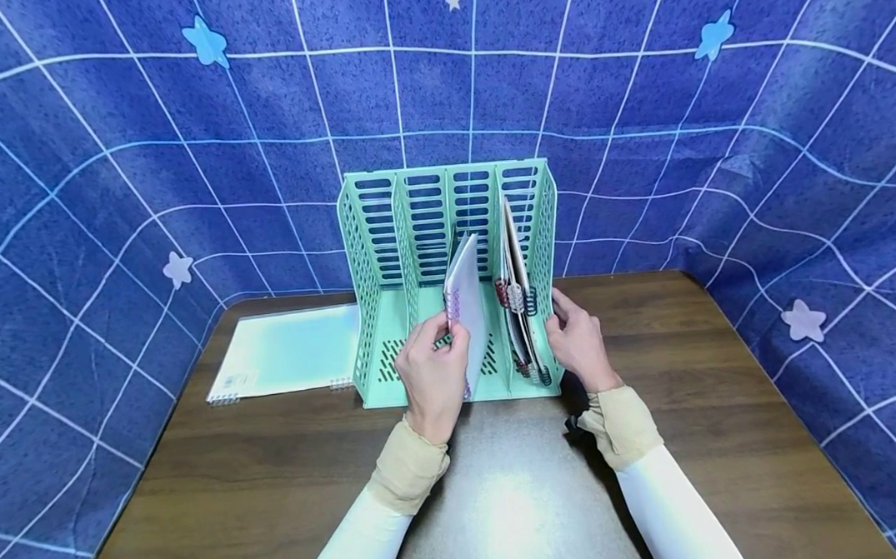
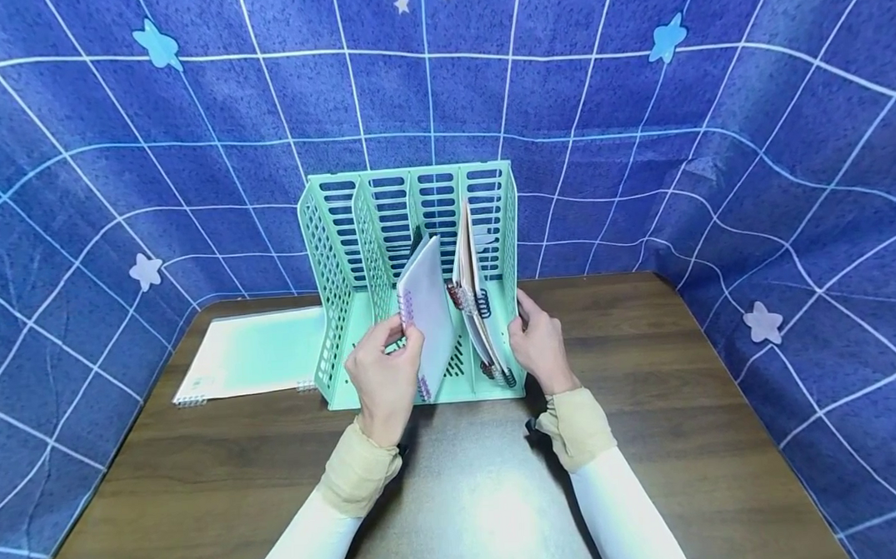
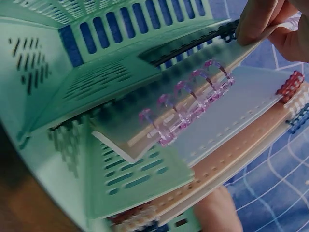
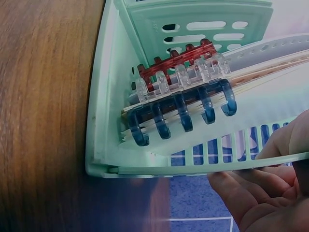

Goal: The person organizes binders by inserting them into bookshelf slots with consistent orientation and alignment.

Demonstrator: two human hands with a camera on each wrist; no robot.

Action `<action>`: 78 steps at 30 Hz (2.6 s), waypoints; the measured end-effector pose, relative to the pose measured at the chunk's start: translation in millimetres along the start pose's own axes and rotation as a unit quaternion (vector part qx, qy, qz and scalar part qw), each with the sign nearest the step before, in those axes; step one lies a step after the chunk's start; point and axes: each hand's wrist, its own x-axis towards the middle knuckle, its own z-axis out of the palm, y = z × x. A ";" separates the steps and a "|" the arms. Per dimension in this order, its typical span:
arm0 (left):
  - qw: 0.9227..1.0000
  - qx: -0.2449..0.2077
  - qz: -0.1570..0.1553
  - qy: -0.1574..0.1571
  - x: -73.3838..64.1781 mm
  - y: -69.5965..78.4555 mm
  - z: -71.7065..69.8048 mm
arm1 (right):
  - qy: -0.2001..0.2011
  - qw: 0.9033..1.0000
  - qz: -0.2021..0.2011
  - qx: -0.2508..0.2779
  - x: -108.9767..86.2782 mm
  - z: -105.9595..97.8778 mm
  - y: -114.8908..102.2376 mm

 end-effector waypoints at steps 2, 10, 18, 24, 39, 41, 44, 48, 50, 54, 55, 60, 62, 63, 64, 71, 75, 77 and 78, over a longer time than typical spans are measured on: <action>1.000 -0.001 -0.003 -0.006 -3.2 -3.4 0.5 | 0.002 1.000 0.001 0.001 0.2 0.5 -0.1; 1.000 0.001 -0.022 -0.021 -11.5 -12.0 1.9 | 0.002 1.000 0.001 0.003 0.1 0.5 -0.5; 0.996 0.041 -0.048 -0.067 -9.3 -7.9 -5.0 | 0.002 1.000 -0.001 -0.001 -0.1 -0.8 -0.2; 0.991 0.074 -0.063 -0.091 -3.5 -0.7 -12.0 | 0.004 1.000 -0.001 0.003 -0.2 -1.8 -1.7; 0.997 0.026 -0.039 -0.054 -11.2 -15.8 -3.9 | 0.005 1.000 -0.003 0.005 -0.6 0.9 -0.2; 0.998 0.022 -0.035 -0.046 -12.2 -17.8 -1.7 | 0.003 1.000 -0.003 0.005 -0.2 0.9 0.0; 0.999 0.011 -0.031 -0.037 -13.2 -20.1 1.3 | 0.001 1.000 -0.002 0.005 0.5 0.4 -0.2; 0.999 -0.003 -0.037 -0.032 -13.8 -21.7 4.8 | 0.002 1.000 0.000 0.006 0.9 -1.5 -1.6; 0.999 -0.006 -0.041 -0.030 -14.2 -22.6 6.1 | 0.002 1.000 0.001 0.007 1.1 -2.3 -2.0; 0.999 -0.001 -0.038 -0.021 -16.5 -25.9 7.4 | -0.001 1.000 0.003 0.003 0.2 -1.9 -1.7; 0.999 0.002 -0.034 -0.019 -17.3 -26.9 7.7 | -0.002 1.000 0.002 0.001 0.0 -1.5 -1.3; 1.000 0.007 -0.020 -0.020 -22.4 -32.6 9.8 | 0.001 1.000 -0.001 0.004 -0.7 -0.3 0.2; 0.999 0.012 -0.021 -0.021 -23.9 -34.4 10.6 | 0.001 1.000 -0.001 0.008 -0.7 -0.4 0.3; 0.999 0.014 -0.022 -0.022 -24.4 -35.2 10.9 | 0.001 1.000 -0.001 0.009 -0.6 -0.4 0.4; 0.999 0.017 -0.024 -0.023 -24.7 -35.6 11.0 | 0.000 1.000 0.000 0.009 -0.6 -0.4 0.5; 0.998 0.029 -0.037 -0.032 -23.1 -38.0 10.4 | -0.004 1.000 0.006 0.008 -1.5 -1.0 -0.8; 0.998 0.022 -0.043 -0.039 -21.0 -39.1 9.7 | -0.003 1.000 0.009 0.008 -1.9 -1.4 -2.0; 0.998 0.017 -0.046 -0.044 -19.9 -39.5 9.2 | -0.002 1.000 0.008 0.008 -1.8 -1.4 -2.4; 0.998 0.017 -0.047 -0.045 -19.5 -39.8 9.2 | -0.002 1.000 0.007 0.008 -2.0 -1.5 -2.5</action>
